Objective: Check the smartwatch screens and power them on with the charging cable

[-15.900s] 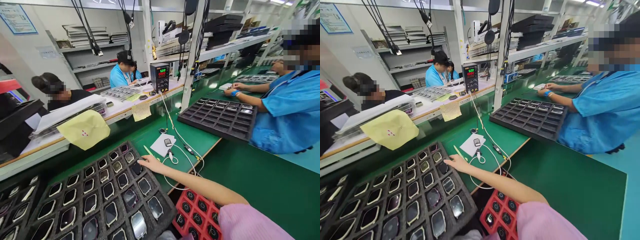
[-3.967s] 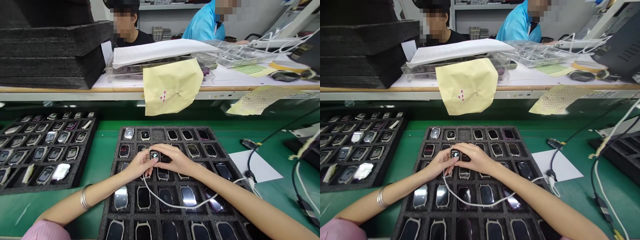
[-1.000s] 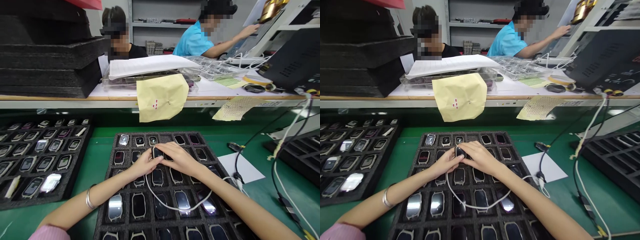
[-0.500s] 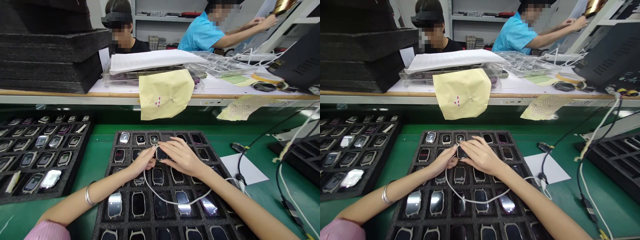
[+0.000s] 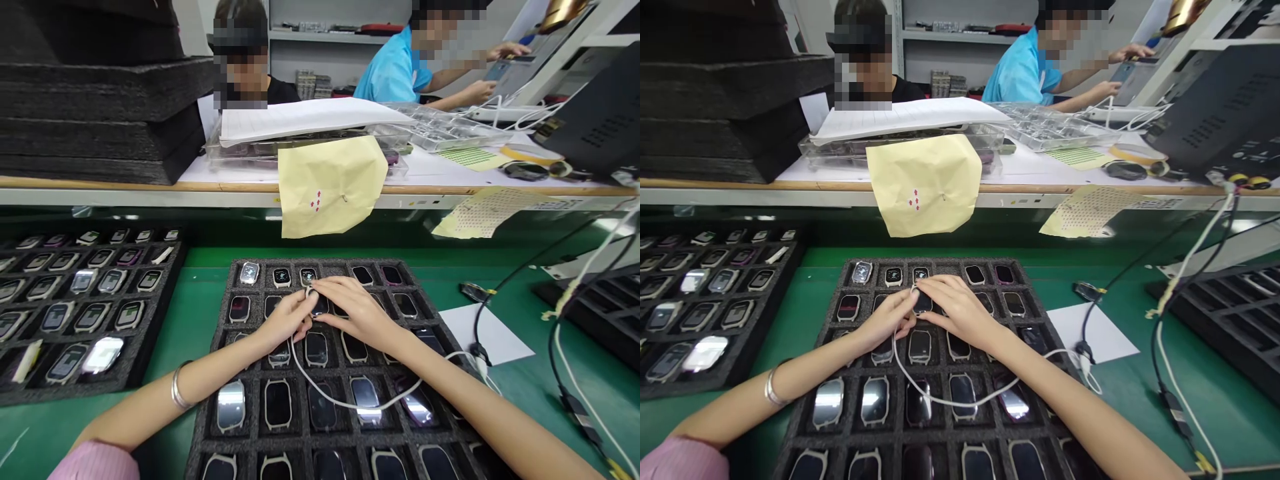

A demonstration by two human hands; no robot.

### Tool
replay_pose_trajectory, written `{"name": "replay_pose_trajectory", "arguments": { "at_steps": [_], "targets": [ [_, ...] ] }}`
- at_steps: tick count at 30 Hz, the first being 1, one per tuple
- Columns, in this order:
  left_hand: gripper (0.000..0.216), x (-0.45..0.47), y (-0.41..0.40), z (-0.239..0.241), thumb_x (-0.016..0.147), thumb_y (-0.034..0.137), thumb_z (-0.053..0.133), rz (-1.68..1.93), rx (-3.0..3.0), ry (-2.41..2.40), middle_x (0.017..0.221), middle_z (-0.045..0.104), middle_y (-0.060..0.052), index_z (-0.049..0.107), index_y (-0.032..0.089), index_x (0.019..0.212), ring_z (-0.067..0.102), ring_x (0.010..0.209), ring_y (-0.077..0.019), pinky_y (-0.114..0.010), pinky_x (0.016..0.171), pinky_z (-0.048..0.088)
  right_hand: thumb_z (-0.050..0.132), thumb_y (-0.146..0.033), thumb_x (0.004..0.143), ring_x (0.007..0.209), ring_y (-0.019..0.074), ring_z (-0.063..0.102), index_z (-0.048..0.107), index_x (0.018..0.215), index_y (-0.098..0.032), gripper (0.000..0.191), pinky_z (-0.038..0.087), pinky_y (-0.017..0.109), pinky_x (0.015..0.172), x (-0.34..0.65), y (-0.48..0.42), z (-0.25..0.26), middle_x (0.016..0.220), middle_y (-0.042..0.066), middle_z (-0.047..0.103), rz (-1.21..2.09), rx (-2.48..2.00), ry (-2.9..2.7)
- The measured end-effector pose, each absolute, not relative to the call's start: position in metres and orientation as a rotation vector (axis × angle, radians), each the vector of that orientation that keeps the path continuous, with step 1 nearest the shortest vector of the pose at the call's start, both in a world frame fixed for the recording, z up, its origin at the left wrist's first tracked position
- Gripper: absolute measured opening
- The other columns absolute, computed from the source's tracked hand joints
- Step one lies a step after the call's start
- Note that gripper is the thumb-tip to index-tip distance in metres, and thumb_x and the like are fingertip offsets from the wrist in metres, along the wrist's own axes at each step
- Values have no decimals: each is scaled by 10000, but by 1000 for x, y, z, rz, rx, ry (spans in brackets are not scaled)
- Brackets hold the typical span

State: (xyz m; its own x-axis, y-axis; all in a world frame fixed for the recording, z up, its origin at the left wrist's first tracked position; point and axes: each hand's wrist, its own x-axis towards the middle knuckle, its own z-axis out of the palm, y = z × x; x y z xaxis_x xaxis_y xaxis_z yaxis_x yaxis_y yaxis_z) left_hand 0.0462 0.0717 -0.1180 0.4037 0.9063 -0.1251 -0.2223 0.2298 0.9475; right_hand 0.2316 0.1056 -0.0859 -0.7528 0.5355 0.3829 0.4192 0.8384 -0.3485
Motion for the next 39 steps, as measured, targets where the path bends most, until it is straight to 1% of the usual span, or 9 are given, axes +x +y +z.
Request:
{"name": "replay_pose_trajectory", "arguments": {
  "at_steps": [3, 7, 13, 18, 21, 25, 34, 37, 39],
  "targets": [
    [473, 47, 71, -117, 742, 524, 665, 899, 1097, 804, 546, 443, 82, 547, 136, 985, 321, 340, -30, -154, 305, 264, 571, -318, 919, 1122, 273, 532, 448, 1338, -201, 452, 449, 456, 937, 233, 107, -86, 1238, 118, 587, 326, -691, -2539],
    [475, 46, 69, -119, 710, 485, 709, 885, 1116, 816, 627, 535, 44, 560, 121, 977, 353, 328, -21, -164, 297, 262, 556, -302, 924, 1121, 268, 555, 468, 1311, -191, 412, 459, 443, 933, 231, 101, -91, 1221, 127, 601, 350, -690, -2510],
    [411, 43, 67, -115, 720, 494, 694, 863, 1075, 798, 494, 403, 95, 559, 133, 864, 298, 348, -32, -157, 317, 262, 622, -381, 878, 1050, 248, 592, 537, 1195, -184, 383, 485, 394, 878, 225, 99, -90, 1116, 110, 642, 495, -695, -2448],
    [422, 43, 69, -109, 743, 492, 669, 846, 1042, 789, 760, 672, -54, 576, 125, 930, 279, 349, -10, -168, 314, 210, 505, -459, 932, 1119, 228, 548, 609, 1132, -221, 328, 429, 378, 959, 256, 148, -80, 1161, 64, 635, 304, -978, -2569],
    [401, 43, 70, -108, 738, 480, 679, 844, 1021, 801, 801, 696, -85, 575, 124, 893, 270, 349, -7, -169, 317, 204, 338, -394, 996, 1135, 278, 537, 613, 1130, -145, 394, 382, 447, 978, 286, 182, -87, 1218, 138, 603, 146, -1265, -2487],
    [368, 43, 71, -109, 752, 449, 678, 840, 1024, 792, 793, 696, -92, 566, 122, 878, 263, 353, -9, -160, 311, 203, 343, -419, 989, 986, 295, 607, 656, 1029, -148, 416, 419, 423, 877, 301, 193, -103, 1041, 136, 681, 65, -1503, -2496],
    [384, 36, 65, -111, 743, 479, 672, 849, 1027, 775, 781, 699, -85, 535, 136, 847, 262, 365, -17, -160, 318, 207, 314, -537, 967, 972, 377, 582, 663, 886, -97, 567, 399, 523, 853, 280, 164, -97, 932, 225, 666, 34, -1683, -2367],
    [388, 35, 62, -110, 740, 479, 675, 839, 1028, 769, 814, 701, -89, 543, 134, 857, 262, 360, -13, -168, 317, 202, 333, -487, 976, 1033, 348, 576, 652, 1009, -109, 495, 410, 520, 899, 269, 149, -89, 1030, 200, 656, 160, -1540, -2308],
    [373, 33, 62, -109, 747, 464, 675, 841, 1010, 746, 829, 698, -89, 545, 135, 864, 263, 362, -13, -170, 319, 184, 352, -437, 985, 1073, 278, 579, 594, 1163, -159, 410, 446, 444, 919, 254, 134, -84, 1129, 134, 639, 276, -1388, -2304]
  ]
}}
